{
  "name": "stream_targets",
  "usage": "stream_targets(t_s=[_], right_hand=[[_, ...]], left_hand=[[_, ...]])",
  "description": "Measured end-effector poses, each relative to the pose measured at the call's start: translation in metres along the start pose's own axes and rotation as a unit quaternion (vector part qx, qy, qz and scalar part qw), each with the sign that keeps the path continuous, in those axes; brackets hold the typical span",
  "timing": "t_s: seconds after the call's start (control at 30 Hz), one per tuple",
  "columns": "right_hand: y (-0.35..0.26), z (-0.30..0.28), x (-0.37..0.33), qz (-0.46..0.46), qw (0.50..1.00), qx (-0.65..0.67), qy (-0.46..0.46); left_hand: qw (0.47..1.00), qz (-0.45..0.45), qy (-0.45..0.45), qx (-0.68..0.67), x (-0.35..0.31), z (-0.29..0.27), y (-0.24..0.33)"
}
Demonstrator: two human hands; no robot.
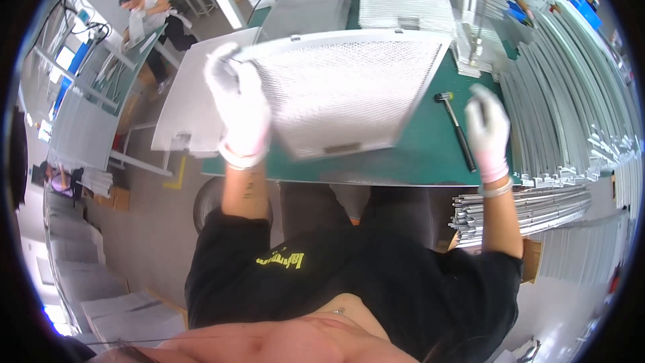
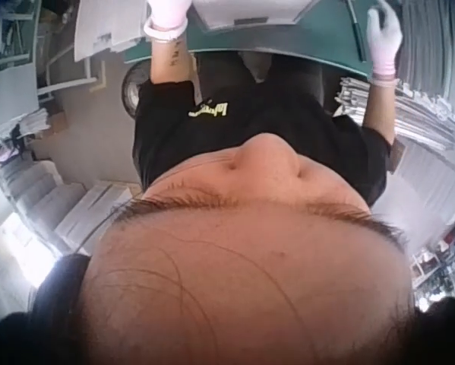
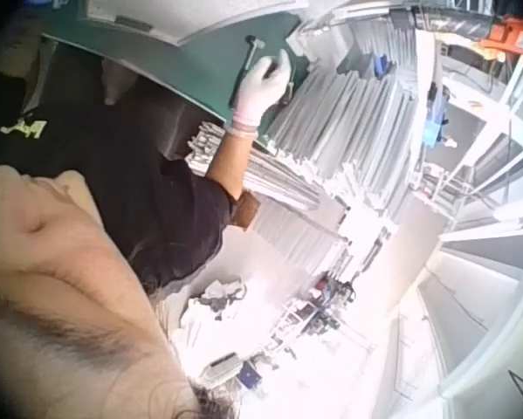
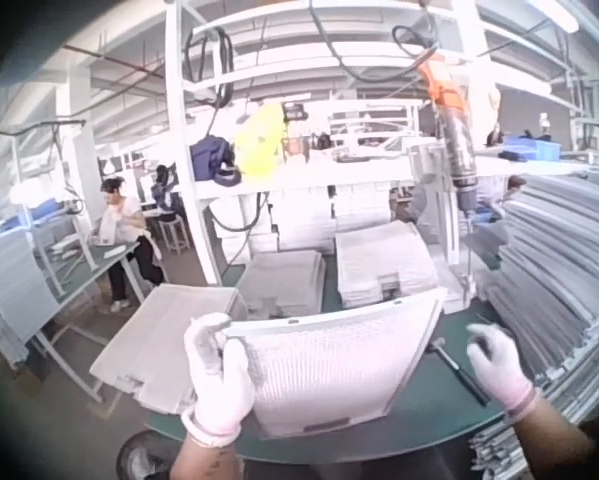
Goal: Assemble metal mesh filters by attaching frames and securing them with a power screwdriver.
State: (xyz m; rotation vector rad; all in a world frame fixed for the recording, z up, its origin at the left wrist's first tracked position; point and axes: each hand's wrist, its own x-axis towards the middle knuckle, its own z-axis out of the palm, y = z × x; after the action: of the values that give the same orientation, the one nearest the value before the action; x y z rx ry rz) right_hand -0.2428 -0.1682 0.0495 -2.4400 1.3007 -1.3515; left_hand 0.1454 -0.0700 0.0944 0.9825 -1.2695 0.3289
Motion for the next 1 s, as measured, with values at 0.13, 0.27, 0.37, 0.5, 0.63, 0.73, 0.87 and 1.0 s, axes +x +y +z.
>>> stream_targets(t_s=[0.13,0.27,0.37,0.5,0.63,0.73,0.87,1.0], right_hand=[[0.096,0.033,-0.1,0.219,0.91,-0.247,-0.251],[0.112,0.043,-0.096,0.142,0.905,-0.297,-0.269],[0.128,0.042,-0.104,0.076,0.921,-0.305,-0.23],[0.044,-0.027,-0.066,0.289,0.908,0.239,-0.184],[-0.008,-0.129,-0.024,0.107,0.981,0.091,-0.132],[-0.032,-0.181,-0.004,-0.04,0.999,-0.005,-0.033],[-0.058,-0.187,0.005,-0.058,0.997,0.034,0.024],[-0.063,-0.145,-0.029,-0.12,0.959,-0.166,-0.197]], left_hand=[[0.95,0.172,-0.259,-0.035,0.069,0.038,0.055],[0.804,0.36,-0.472,-0.042,0.039,0.13,0.072],[0.763,0.389,-0.514,0.05,-0.003,0.153,0.052],[0.837,0.33,-0.432,0.059,-0.015,0.151,0.06],[0.956,0.182,-0.224,0.04,-0.056,0.178,0.064],[0.969,0.141,-0.189,0.077,-0.064,0.19,0.066],[0.974,0.138,-0.16,0.085,-0.069,0.183,0.067],[0.975,0.139,-0.156,0.076,-0.073,0.187,0.073]])
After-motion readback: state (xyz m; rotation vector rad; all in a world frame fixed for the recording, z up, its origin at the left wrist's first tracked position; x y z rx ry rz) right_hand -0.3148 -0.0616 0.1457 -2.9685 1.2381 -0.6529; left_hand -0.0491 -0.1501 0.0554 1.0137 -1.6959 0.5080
